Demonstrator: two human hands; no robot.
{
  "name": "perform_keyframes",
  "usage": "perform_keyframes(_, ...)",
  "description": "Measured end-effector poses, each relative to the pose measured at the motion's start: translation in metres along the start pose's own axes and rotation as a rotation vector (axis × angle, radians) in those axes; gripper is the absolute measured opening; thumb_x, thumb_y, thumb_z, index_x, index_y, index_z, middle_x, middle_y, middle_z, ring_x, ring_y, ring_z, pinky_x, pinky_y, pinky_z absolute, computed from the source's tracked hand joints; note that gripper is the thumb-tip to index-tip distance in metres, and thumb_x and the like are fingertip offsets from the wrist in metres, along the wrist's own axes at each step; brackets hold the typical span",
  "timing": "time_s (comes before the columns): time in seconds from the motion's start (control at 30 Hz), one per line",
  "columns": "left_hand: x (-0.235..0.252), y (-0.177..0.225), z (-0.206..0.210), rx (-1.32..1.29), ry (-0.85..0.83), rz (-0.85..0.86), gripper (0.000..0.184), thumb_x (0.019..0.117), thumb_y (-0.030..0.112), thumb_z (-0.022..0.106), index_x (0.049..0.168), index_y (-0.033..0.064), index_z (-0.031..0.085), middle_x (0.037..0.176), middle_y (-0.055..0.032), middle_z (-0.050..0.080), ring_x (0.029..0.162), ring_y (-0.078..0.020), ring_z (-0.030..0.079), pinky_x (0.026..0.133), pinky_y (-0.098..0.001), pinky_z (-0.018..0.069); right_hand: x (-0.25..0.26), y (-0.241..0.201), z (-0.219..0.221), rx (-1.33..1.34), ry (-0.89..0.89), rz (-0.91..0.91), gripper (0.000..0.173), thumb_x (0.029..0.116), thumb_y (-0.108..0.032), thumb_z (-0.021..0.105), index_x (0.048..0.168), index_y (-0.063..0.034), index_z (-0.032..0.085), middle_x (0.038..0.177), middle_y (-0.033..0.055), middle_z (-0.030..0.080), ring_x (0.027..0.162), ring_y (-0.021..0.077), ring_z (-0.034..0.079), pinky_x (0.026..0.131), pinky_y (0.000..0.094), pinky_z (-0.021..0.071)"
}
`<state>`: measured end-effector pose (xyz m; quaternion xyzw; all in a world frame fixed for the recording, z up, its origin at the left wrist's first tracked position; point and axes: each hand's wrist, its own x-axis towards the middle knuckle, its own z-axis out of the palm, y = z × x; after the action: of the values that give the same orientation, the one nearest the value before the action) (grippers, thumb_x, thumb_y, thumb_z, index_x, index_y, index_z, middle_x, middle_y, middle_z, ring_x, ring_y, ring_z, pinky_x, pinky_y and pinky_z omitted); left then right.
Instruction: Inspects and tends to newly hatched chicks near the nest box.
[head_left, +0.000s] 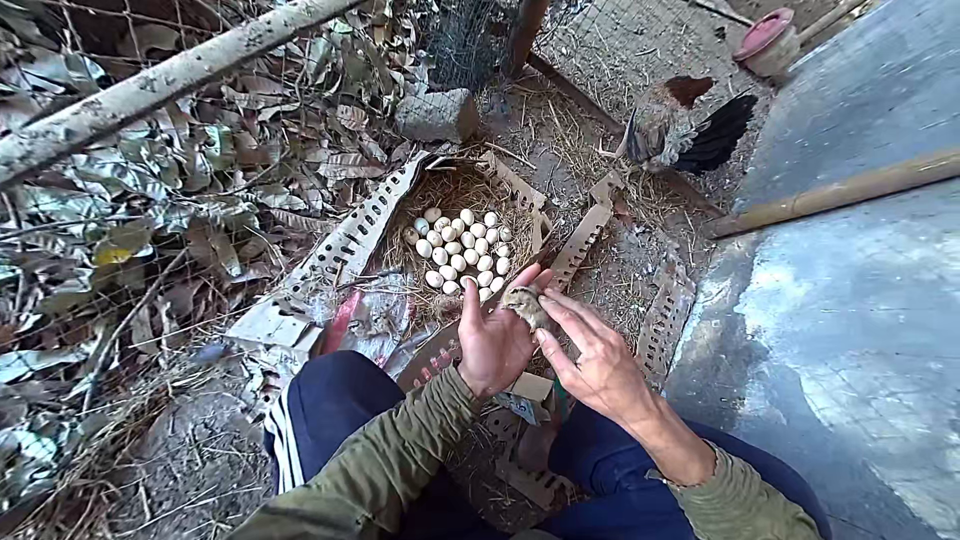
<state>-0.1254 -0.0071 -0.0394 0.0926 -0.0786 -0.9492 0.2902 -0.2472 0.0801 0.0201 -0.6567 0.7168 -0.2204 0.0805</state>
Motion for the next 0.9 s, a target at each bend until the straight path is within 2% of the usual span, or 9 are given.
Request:
perform_keyframes(0.2, -0.004, -0.003, 0.003, 0.003, -0.022, -0.024, 0.099, 0.0930, 0.074, -0.010, 0.156, 0.0164, 0.038, 0.153, -0.0116, 0.049, 0.134, -0.0238, 0.053, 0.107, -0.0428, 0.0465, 0.005, -0.001, 0.000, -0.007, 0.037, 0.021, 0.044, 0.0980, -0.035, 0.067, 0.127, -0.0019, 0.070, 0.122, 0.0166, 0.071, 0.113, 0.0237, 0.069, 0.098, 0.0327, 0.0563)
perform_keyframes(0.27, -0.007, -0.005, 0.006, 0.009, -0.041, -0.029, 0.096, 0.0944, 0.073, -0.008, 0.157, 0.0161, 0.037, 0.151, -0.0113, 0.050, 0.133, -0.0229, 0.053, 0.107, -0.0420, 0.0463, 0.005, -0.002, 0.000, -0.013, 0.038, 0.025, 0.040, 0.0956, -0.030, 0.069, 0.125, -0.0031, 0.072, 0.119, 0.0161, 0.072, 0.111, 0.0239, 0.070, 0.095, 0.0323, 0.0569)
perform_keyframes(0.37, -0.010, -0.005, 0.007, 0.053, -0.047, -0.073, 0.094, 0.0938, 0.072, -0.011, 0.162, 0.0194, 0.027, 0.156, -0.0104, 0.045, 0.136, -0.0219, 0.051, 0.108, -0.0414, 0.0457, 0.005, -0.004, 0.000, 0.021, 0.048, 0.067, 0.035, 0.0919, -0.023, 0.069, 0.121, -0.0030, 0.073, 0.113, 0.0158, 0.073, 0.104, 0.0207, 0.071, 0.091, 0.0293, 0.0574)
perform_keyframes(0.47, -0.013, -0.004, 0.010, 0.086, -0.051, -0.107, 0.091, 0.0956, 0.068, -0.012, 0.162, 0.0177, 0.026, 0.153, -0.0102, 0.047, 0.134, -0.0215, 0.052, 0.106, -0.0414, 0.0474, 0.006, -0.006, -0.003, 0.133, 0.045, 0.170, 0.033, 0.0900, -0.019, 0.069, 0.118, -0.0034, 0.074, 0.108, 0.0127, 0.073, 0.097, 0.0131, 0.071, 0.086, 0.0237, 0.0574)
perform_keyframes(0.63, -0.015, -0.002, 0.014, 0.273, -0.016, -0.088, 0.080, 0.1024, 0.056, -0.004, 0.162, 0.0103, 0.022, 0.161, -0.0129, 0.037, 0.145, -0.0245, 0.040, 0.116, -0.0470, 0.0373, 0.007, -0.003, -0.014, 0.323, -0.022, 0.396, 0.031, 0.0927, -0.022, 0.065, 0.117, -0.0049, 0.073, 0.106, 0.0050, 0.073, 0.092, 0.0023, 0.068, 0.082, 0.0195, 0.0559)
perform_keyframes(0.7, -0.015, -0.002, 0.012, 0.388, -0.007, -0.045, 0.076, 0.1048, 0.052, 0.003, 0.159, 0.0054, 0.029, 0.162, -0.0156, 0.035, 0.147, -0.0263, 0.037, 0.119, -0.0484, 0.0349, 0.007, -0.003, -0.016, 0.372, -0.013, 0.431, 0.027, 0.0931, -0.021, 0.065, 0.114, -0.0053, 0.073, 0.101, 0.0021, 0.073, 0.086, -0.0006, 0.067, 0.077, 0.0174, 0.0555)
perform_keyframes(0.73, -0.015, -0.002, 0.011, 0.433, -0.002, -0.023, 0.074, 0.1055, 0.049, 0.007, 0.157, 0.0036, 0.034, 0.160, -0.0162, 0.037, 0.146, -0.0266, 0.039, 0.118, -0.0480, 0.0366, 0.007, -0.002, -0.017, 0.394, -0.003, 0.437, 0.026, 0.0932, -0.021, 0.065, 0.112, -0.0054, 0.073, 0.099, 0.0010, 0.073, 0.084, -0.0017, 0.067, 0.075, 0.0165, 0.0554)
perform_keyframes(0.83, -0.015, -0.001, 0.013, 0.532, 0.048, 0.055, 0.060, 0.1051, 0.037, 0.024, 0.145, -0.0006, 0.048, 0.147, -0.0144, 0.052, 0.133, -0.0232, 0.052, 0.110, -0.0421, 0.0456, 0.007, -0.001, -0.021, 0.426, 0.023, 0.451, 0.024, 0.0934, -0.019, 0.065, 0.112, -0.0053, 0.072, 0.095, -0.0009, 0.073, 0.081, -0.0033, 0.066, 0.073, 0.0152, 0.0556)
perform_keyframes(0.9, -0.017, -0.001, 0.014, 0.556, 0.060, 0.102, 0.049, 0.1045, 0.028, 0.036, 0.138, -0.0029, 0.053, 0.135, -0.0113, 0.060, 0.123, -0.0188, 0.059, 0.107, -0.0389, 0.0490, 0.008, -0.001, -0.024, 0.448, 0.042, 0.469, 0.023, 0.0938, -0.018, 0.065, 0.112, -0.0055, 0.072, 0.092, -0.0025, 0.072, 0.079, -0.0039, 0.066, 0.071, 0.0150, 0.0552)
